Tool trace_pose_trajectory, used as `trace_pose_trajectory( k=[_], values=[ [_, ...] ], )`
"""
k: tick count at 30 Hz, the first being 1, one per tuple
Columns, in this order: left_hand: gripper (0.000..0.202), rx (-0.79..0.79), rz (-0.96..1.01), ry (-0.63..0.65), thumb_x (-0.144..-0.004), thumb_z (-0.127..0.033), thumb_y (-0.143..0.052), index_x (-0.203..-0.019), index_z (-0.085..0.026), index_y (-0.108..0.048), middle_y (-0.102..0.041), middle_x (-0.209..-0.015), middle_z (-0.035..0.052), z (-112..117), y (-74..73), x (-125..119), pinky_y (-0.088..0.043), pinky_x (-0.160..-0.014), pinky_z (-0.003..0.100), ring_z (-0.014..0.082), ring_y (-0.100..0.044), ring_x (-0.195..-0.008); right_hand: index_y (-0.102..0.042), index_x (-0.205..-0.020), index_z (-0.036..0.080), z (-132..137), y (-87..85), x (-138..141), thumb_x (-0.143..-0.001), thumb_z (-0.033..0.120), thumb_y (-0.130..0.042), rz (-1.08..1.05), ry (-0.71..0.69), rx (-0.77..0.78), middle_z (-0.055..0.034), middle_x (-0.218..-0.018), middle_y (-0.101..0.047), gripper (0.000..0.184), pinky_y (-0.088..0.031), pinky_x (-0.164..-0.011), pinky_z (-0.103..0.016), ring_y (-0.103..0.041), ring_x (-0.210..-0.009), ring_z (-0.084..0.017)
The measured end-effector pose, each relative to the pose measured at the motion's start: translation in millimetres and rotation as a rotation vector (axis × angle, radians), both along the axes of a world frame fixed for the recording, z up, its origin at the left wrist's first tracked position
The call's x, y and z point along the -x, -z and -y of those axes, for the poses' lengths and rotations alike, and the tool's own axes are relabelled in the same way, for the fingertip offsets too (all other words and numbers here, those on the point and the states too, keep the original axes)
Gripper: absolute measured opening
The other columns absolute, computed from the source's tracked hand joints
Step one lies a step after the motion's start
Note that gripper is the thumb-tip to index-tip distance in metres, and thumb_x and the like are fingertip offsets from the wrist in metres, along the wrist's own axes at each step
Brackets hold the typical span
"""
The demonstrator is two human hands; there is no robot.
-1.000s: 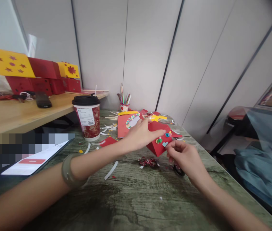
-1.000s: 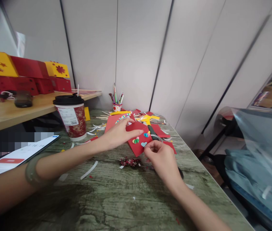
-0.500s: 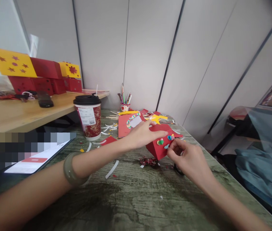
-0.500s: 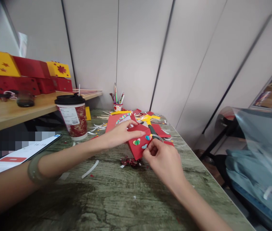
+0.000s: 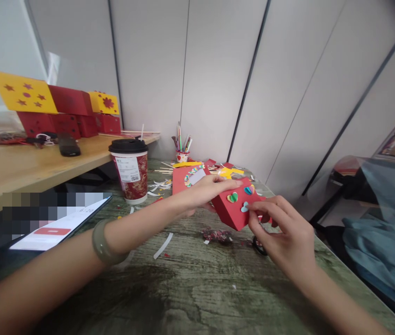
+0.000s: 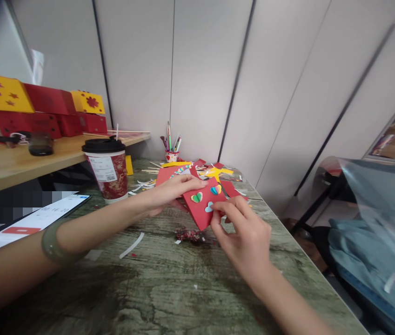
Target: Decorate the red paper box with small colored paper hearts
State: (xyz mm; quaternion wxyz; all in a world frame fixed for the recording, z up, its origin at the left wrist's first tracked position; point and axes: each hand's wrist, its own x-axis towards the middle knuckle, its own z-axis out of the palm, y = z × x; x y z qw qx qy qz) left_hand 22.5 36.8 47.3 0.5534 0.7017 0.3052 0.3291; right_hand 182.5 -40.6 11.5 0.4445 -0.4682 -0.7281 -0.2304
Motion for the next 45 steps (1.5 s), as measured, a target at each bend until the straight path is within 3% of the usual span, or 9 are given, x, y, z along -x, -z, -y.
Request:
trace_pose_trajectory(
  k=[10,20,24,28,31,38,45],
  values=[
    [0.040,0.032,0.069,0.039,-0.067,-0.057,-0.055,-0.092,-0.026,-0.060,-0.064,-0.096,0.0029,-3,0.9,2,-0.048,-0.059,0.026,0.0193,-0.059,-0.086,-0.061,-0.095,0.018,-1,2.3,-4,-0.067,0.007,-0.061,0.084,-0.049,-0.135,-0.0047,-0.080,-0.056,0.030,-0.046,-0.060,-0.029,-0.054,-0.071,-0.015],
    [0.044,-0.023,0.034,-0.009,-0.067,-0.058,-0.052,-0.094,-0.023,-0.057,-0.064,-0.098,0.0057,-4,0.5,2,-0.047,-0.059,0.025,0.0202,-0.059,-0.087,-0.061,-0.088,0.017,-3,-0.3,-6,-0.067,0.009,-0.065,0.130,0.009,-0.170,-0.0053,-0.083,-0.057,0.023,-0.046,-0.066,-0.030,-0.054,-0.077,-0.016],
    [0.047,-0.062,0.024,-0.016,-0.066,-0.060,-0.051,-0.096,-0.023,-0.057,-0.064,-0.098,0.0054,-5,0.8,0,-0.047,-0.060,0.026,0.0200,-0.060,-0.084,-0.058,-0.100,0.017,-2,-1.6,-6,-0.069,0.011,-0.064,0.089,-0.006,-0.127,-0.0062,-0.089,-0.055,0.033,-0.046,-0.072,-0.033,-0.053,-0.082,-0.017],
    [0.050,-0.232,-0.038,-0.105,-0.064,-0.059,-0.053,-0.097,-0.022,-0.057,-0.064,-0.096,0.0052,-8,1.4,-1,-0.045,-0.066,0.029,0.0210,-0.059,-0.084,-0.054,-0.111,0.022,-4,-0.5,-8,-0.075,0.013,-0.058,0.094,-0.070,0.007,-0.0061,-0.093,-0.052,0.038,-0.046,-0.072,-0.033,-0.052,-0.086,-0.017],
    [0.054,-0.343,-0.091,-0.181,-0.062,-0.060,-0.056,-0.099,-0.021,-0.056,-0.062,-0.100,0.0062,-12,2.3,-1,-0.044,-0.073,0.031,0.0225,-0.058,-0.089,-0.055,-0.109,0.024,-7,1.3,-9,-0.078,0.012,-0.054,0.080,-0.101,0.054,-0.0053,-0.094,-0.052,0.034,-0.046,-0.071,-0.033,-0.052,-0.088,-0.017],
    [0.057,-0.448,-0.103,-0.166,-0.063,-0.061,-0.053,-0.105,-0.023,-0.053,-0.058,-0.110,0.0059,-11,7.3,-2,-0.041,-0.084,0.034,0.0238,-0.053,-0.099,-0.057,-0.094,0.023,-7,1.1,-7,-0.077,0.013,-0.055,0.046,-0.099,0.061,-0.0043,-0.091,-0.055,0.020,-0.046,-0.071,-0.034,-0.054,-0.084,-0.017],
    [0.062,-0.480,-0.139,-0.225,-0.064,-0.061,-0.051,-0.111,-0.022,-0.050,-0.051,-0.120,0.0092,-13,9.6,-1,-0.039,-0.086,0.035,0.0279,-0.047,-0.109,-0.054,-0.081,0.021,-6,0.3,-7,-0.080,0.013,-0.052,0.028,-0.116,0.095,-0.0028,-0.083,-0.056,0.008,-0.043,-0.069,-0.031,-0.054,-0.079,-0.015]
  ],
)
